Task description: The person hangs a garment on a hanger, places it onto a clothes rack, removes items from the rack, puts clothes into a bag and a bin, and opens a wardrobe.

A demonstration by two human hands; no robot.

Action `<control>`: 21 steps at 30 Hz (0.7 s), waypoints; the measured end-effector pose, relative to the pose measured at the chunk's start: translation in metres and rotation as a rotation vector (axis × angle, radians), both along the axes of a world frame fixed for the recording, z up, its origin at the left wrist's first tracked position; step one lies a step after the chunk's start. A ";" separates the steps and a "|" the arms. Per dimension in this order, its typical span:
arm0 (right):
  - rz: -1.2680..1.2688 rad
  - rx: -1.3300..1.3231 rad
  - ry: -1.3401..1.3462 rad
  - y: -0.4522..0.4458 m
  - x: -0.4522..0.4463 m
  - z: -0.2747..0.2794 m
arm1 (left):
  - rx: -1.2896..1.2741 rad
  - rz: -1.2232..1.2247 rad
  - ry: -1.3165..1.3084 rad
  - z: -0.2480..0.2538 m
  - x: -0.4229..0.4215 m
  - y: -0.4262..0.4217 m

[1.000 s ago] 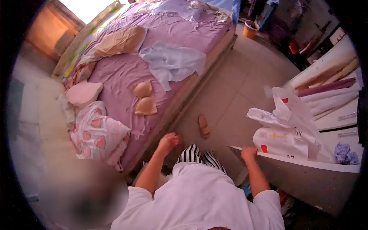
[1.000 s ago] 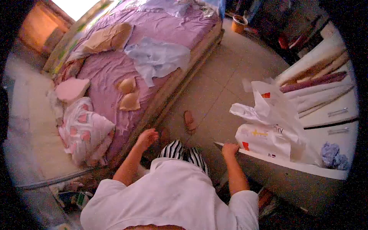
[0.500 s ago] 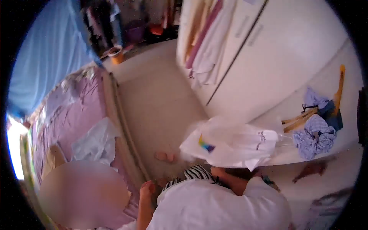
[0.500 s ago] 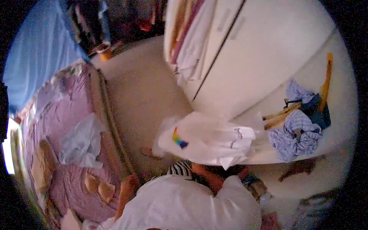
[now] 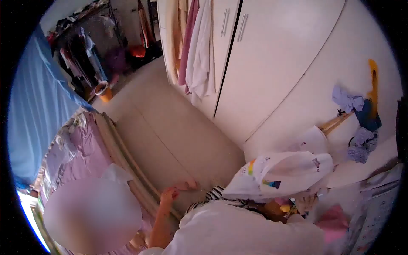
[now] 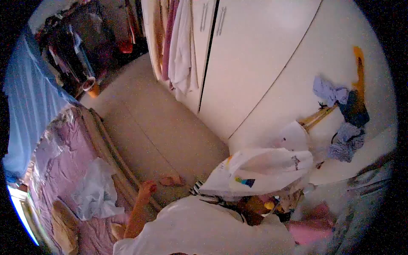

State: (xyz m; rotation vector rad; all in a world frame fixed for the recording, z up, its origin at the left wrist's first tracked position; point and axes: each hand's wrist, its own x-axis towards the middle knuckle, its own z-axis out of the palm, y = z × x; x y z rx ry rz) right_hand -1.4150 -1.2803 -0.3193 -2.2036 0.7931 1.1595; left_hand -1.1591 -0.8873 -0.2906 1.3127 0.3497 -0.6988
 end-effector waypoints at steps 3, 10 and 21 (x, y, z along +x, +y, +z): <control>-0.059 0.029 0.003 0.002 0.008 -0.012 | 0.167 -0.215 -0.022 0.013 0.039 -0.033; -0.171 0.111 -0.020 0.016 0.065 -0.032 | 0.115 -0.382 -0.167 0.064 0.152 -0.103; -0.271 0.317 -0.008 0.013 0.238 -0.092 | -0.010 -0.768 -0.793 0.268 0.420 -0.338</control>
